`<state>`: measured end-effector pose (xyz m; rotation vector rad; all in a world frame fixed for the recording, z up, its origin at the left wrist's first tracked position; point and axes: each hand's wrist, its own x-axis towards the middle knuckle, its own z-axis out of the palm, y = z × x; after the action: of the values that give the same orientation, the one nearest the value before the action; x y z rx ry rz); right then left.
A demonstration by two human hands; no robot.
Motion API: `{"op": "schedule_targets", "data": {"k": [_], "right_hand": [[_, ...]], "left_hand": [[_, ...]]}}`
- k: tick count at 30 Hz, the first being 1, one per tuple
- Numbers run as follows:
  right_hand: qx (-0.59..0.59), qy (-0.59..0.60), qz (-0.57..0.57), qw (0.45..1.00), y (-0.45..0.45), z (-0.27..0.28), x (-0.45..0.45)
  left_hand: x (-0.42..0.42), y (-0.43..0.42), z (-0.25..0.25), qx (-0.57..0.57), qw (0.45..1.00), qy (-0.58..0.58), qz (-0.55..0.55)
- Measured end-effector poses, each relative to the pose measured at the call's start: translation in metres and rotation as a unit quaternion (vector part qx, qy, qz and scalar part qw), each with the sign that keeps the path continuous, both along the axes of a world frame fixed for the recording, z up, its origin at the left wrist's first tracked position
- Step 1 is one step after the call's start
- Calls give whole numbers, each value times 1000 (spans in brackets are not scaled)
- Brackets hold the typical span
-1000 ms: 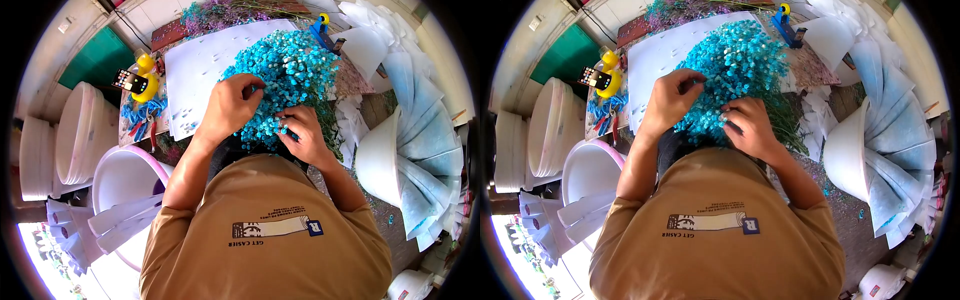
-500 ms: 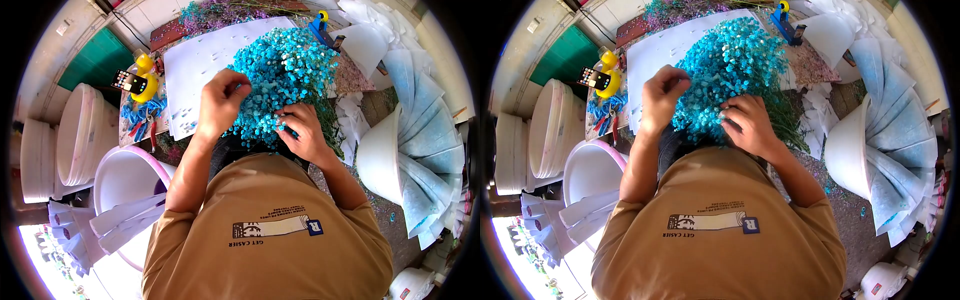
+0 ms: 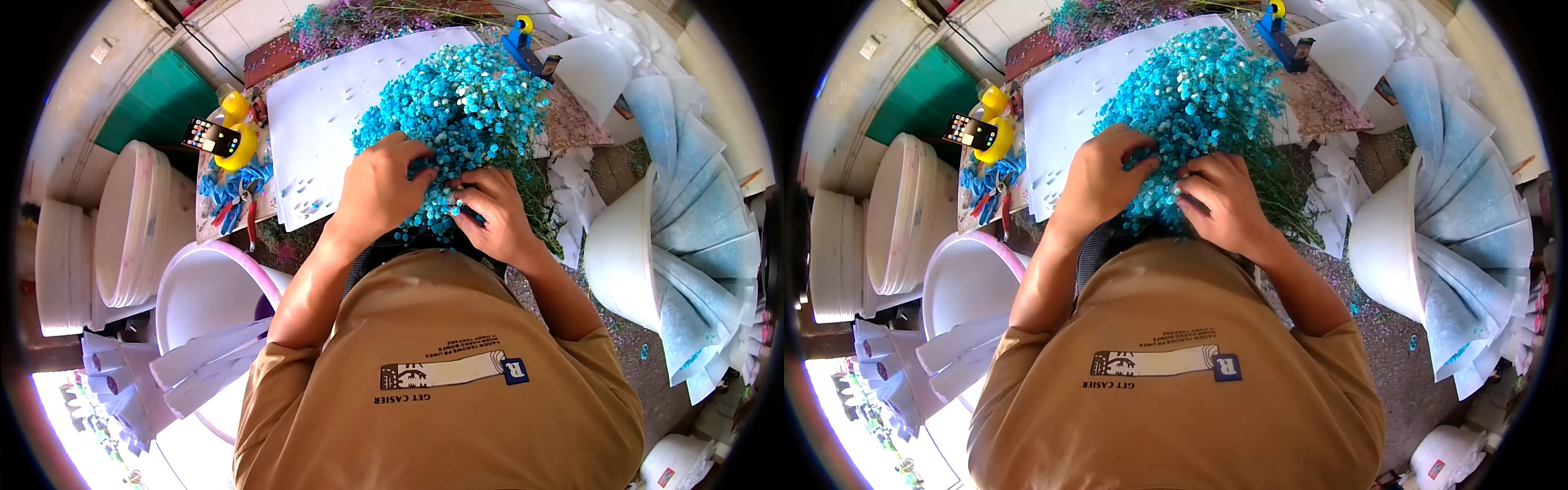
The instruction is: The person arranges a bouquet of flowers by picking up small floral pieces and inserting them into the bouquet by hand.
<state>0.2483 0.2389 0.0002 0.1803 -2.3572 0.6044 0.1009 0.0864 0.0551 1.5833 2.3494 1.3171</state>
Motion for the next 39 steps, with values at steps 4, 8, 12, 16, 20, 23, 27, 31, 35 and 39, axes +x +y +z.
{"op": "schedule_targets", "data": {"k": [4,8,12,16,20,23,27,31,35,39], "right_hand": [[-1,-6,1,1000,-1,0,0],[-7,-5,-4,1000,-1,0,0],[-4,-9,1,1000,-2,-3,-1],[5,-14,2,1000,-4,-1,-1],[5,-20,1,1000,-3,4,1],[4,-22,0,1000,-2,1,1],[2,-18,-1,1000,-2,0,1],[-4,-12,0,1000,-1,-1,0],[3,-22,2,1000,-3,1,0],[7,-10,5,1000,-2,1,-1]], "left_hand": [[2,1,-4,-3,999,13,39],[-3,-6,-15,140,960,-241,34],[-10,-26,14,178,788,-577,-117],[3,-11,23,97,904,-414,-57],[6,0,16,-2,997,-19,73],[0,1,2,31,996,56,67],[0,-3,1,41,997,-21,59],[-9,-5,-1,143,962,-229,40],[-19,-3,20,183,841,-502,-92],[-28,13,24,24,958,-275,-73]]}}
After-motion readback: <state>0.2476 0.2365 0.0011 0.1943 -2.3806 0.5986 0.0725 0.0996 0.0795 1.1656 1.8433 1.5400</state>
